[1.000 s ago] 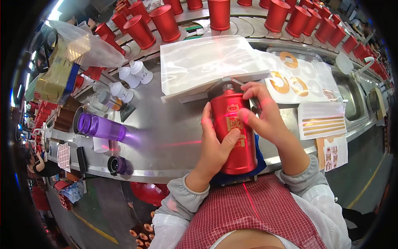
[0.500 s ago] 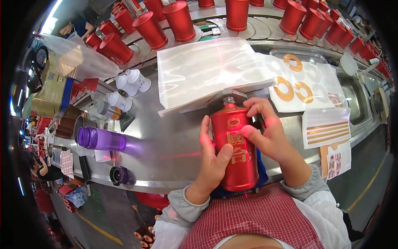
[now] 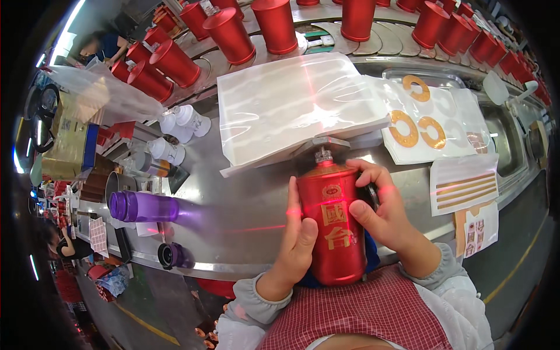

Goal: The person applies gold decorative stickers to red cylindrical containers. They peel the stickers from a sheet, align them on the container's body and lid, and smooth them down using a green tool and their fingers. The person handles the containers one at a time, rotating them to ensure proper adhesion.

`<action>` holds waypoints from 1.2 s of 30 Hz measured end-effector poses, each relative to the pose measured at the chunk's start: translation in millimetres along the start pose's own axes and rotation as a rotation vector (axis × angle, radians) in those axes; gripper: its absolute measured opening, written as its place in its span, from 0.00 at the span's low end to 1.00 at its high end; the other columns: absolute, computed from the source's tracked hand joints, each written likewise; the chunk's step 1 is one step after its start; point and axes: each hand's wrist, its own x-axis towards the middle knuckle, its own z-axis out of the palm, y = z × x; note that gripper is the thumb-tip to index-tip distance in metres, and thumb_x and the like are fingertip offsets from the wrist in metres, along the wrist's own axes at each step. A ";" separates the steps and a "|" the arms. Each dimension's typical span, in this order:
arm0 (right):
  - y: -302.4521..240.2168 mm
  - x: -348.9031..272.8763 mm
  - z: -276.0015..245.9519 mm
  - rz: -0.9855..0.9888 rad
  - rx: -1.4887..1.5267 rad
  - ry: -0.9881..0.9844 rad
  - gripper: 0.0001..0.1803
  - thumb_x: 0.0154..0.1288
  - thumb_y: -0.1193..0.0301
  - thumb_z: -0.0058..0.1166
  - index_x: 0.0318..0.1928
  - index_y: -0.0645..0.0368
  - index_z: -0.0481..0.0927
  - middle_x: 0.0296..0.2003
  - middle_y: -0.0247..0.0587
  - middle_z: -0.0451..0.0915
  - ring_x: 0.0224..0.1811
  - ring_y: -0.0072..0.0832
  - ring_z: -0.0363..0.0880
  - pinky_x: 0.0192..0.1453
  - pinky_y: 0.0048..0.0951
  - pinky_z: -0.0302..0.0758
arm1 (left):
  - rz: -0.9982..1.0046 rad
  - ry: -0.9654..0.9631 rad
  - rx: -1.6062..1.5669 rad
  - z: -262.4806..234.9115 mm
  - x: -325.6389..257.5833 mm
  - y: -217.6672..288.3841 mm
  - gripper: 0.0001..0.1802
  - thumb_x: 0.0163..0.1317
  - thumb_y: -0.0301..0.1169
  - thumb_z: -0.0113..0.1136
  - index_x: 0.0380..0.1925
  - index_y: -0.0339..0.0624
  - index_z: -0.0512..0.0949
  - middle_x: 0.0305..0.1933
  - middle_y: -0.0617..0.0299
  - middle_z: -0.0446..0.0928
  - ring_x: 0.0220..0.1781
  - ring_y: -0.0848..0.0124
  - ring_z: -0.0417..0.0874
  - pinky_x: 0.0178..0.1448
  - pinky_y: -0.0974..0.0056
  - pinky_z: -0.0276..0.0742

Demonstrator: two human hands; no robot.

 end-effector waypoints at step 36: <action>-8.1 -22.5 4.1 -0.284 0.008 0.003 0.27 0.57 0.59 0.66 0.46 0.58 0.64 0.61 0.58 0.62 0.61 0.42 0.64 0.65 0.39 0.62 | 0.239 0.023 0.197 20.5 -24.2 -0.2 0.55 0.65 0.45 0.58 0.72 0.36 0.27 0.73 0.46 0.51 0.70 0.59 0.62 0.71 0.58 0.60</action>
